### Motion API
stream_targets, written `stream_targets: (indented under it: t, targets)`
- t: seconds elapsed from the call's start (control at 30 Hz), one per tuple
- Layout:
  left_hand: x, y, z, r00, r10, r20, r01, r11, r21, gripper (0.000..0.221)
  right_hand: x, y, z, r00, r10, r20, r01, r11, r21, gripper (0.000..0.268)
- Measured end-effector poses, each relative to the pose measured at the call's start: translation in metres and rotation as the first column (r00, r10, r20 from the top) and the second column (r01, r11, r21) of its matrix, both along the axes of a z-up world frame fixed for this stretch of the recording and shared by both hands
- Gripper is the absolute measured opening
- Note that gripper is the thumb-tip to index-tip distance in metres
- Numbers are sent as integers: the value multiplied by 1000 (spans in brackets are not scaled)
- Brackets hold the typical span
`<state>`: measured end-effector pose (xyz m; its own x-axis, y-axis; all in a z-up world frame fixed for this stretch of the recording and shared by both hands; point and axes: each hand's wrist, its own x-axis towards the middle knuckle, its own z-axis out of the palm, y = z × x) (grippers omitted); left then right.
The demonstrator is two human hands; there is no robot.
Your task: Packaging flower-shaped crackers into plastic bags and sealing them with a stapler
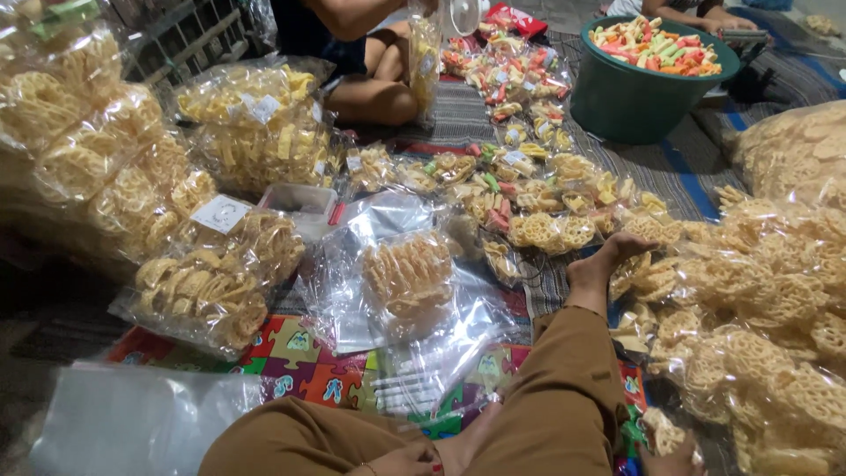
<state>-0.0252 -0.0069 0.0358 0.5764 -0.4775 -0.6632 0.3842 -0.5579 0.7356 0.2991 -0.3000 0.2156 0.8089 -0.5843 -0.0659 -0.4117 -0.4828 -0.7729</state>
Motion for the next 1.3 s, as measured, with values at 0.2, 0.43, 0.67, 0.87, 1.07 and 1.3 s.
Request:
stream_targets:
  t: [0.2, 0.43, 0.67, 0.87, 1.07, 1.3]
  targets:
    - [-5, -7, -21, 950, 196, -241, -218, 974, -69, 14, -1, -3, -11, 918, -62, 391, -118, 899, 421, 121]
    - [-9, -11, -43, 969, 203, -140, -209, 978, -27, 11, 1, -7, -17, 947, -56, 317, -81, 913, 401, 121]
    - [-9, -9, -52, 981, 118, -154, -150, 965, -216, 23, 4, -12, -26, 958, -27, 287, -47, 967, 250, 128]
    - [-3, -7, -48, 690, 528, -495, -720, 570, -397, 55, -181, 83, -90, 995, 55, 84, -100, 635, 766, 82]
    - [-6, 15, -14, 479, 699, -532, -842, 195, -503, 72, -300, 82, -184, 633, 744, 214, -473, 153, 868, 62]
    - [-5, 14, -19, 411, 656, -633, -886, 124, -447, 70, -293, 70, -201, 611, 750, 255, -450, 64, 891, 55]
